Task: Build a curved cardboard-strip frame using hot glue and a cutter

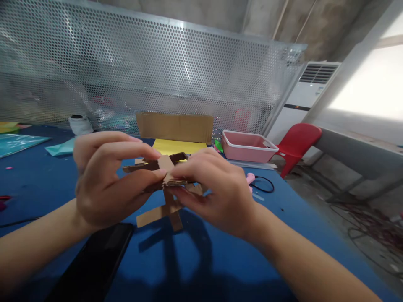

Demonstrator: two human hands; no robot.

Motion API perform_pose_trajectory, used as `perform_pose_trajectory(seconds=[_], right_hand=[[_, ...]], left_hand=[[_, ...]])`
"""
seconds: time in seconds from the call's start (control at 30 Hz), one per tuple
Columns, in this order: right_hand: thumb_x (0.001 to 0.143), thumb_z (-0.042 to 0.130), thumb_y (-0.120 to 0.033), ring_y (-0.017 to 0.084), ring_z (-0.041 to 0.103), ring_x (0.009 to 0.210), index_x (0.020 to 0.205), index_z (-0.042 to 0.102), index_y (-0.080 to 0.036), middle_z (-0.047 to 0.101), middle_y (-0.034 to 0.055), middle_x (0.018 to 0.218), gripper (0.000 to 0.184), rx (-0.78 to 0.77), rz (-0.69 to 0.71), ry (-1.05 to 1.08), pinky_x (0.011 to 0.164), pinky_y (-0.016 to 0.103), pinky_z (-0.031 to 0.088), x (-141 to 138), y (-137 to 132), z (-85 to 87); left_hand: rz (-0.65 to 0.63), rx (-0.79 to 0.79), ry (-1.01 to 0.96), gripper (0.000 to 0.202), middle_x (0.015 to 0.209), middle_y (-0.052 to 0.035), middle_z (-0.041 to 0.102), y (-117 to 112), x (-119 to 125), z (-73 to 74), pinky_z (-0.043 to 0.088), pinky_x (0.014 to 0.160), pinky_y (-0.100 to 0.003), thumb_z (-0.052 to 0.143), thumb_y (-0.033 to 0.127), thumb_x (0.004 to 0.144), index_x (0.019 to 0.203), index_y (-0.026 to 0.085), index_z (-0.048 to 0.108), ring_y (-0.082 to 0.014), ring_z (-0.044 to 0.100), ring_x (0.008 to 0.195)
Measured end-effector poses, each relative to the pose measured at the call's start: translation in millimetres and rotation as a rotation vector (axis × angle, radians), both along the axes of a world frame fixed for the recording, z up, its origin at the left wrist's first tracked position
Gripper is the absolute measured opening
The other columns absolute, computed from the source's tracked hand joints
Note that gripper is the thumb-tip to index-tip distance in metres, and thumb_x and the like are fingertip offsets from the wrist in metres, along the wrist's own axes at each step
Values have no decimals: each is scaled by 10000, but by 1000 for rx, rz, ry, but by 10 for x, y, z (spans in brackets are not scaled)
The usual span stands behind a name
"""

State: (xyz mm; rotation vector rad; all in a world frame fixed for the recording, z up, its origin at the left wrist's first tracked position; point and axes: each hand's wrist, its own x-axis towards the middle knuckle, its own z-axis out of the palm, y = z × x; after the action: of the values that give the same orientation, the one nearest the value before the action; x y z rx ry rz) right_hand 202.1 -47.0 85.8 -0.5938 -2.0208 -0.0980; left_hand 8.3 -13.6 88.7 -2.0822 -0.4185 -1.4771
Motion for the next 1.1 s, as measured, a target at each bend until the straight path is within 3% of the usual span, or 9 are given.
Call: perform_pose_trajectory(seconds=[0.2,0.33,0.43,0.53,0.63,0.77,0.87,0.93,1.1], right_hand=[[798,672,-69,176,648,801,828,626,-178,703,60,825,122,468,-117,-210,728,330,604,-5,-25,-66],[812,666,-82,193,660,800,827,637,-202,711,67,814,124,584,-167,-257,676,331,620,86,21,-82],[792,681,-71,196,661,769,800,642,-225,710,56,820,159,645,-191,-207,630,335,614,175,126,-95],[771,694,-59,197,660,754,780,640,-234,704,47,807,183,661,-187,-192,617,329,608,220,209,-117],[788,681,-69,194,668,769,779,632,-243,700,36,785,181,644,-171,-251,645,321,615,208,195,-118],[817,656,-69,179,688,798,747,619,-237,699,21,734,186,601,-149,-377,723,292,617,140,86,-95],[813,670,-75,171,691,770,714,616,-229,708,24,724,191,607,-147,-400,732,281,601,85,46,-89],[815,664,-76,159,680,730,697,616,-237,701,9,703,205,644,-141,-394,693,279,585,59,58,-92],[817,637,-89,159,639,812,784,638,-276,698,-16,795,190,659,-255,-299,732,310,539,80,135,-168]], left_hand=[[-4,148,41,125,895,46,657,80,-28,-71,454,732,-308,705,147,772,767,243,624,-152,553,838],[2,-21,89,147,881,-11,642,10,-27,-74,473,710,-334,644,169,791,914,237,598,-175,543,800],[-44,-380,-30,240,820,-38,573,-100,5,-62,473,591,-323,539,116,718,943,199,528,-174,532,727],[-305,-1089,-248,186,646,13,482,-163,50,-44,425,408,-251,474,136,692,865,203,498,-131,488,537],[-564,-1681,-439,109,670,-12,529,-137,87,-4,421,348,-230,490,291,816,832,188,521,-135,533,516],[-686,-2033,-388,255,696,-23,569,-61,98,21,472,424,-202,633,413,816,787,160,642,-107,539,562],[-690,-2079,-353,198,623,1,552,-52,92,-7,462,457,-183,736,318,739,696,143,656,-83,525,546],[-655,-1995,-326,184,555,18,539,-68,90,-24,413,434,-182,737,284,722,657,141,641,-79,511,499],[-431,-1361,-230,125,665,7,642,-34,75,-22,459,558,-227,697,271,725,702,155,657,-120,582,612]])
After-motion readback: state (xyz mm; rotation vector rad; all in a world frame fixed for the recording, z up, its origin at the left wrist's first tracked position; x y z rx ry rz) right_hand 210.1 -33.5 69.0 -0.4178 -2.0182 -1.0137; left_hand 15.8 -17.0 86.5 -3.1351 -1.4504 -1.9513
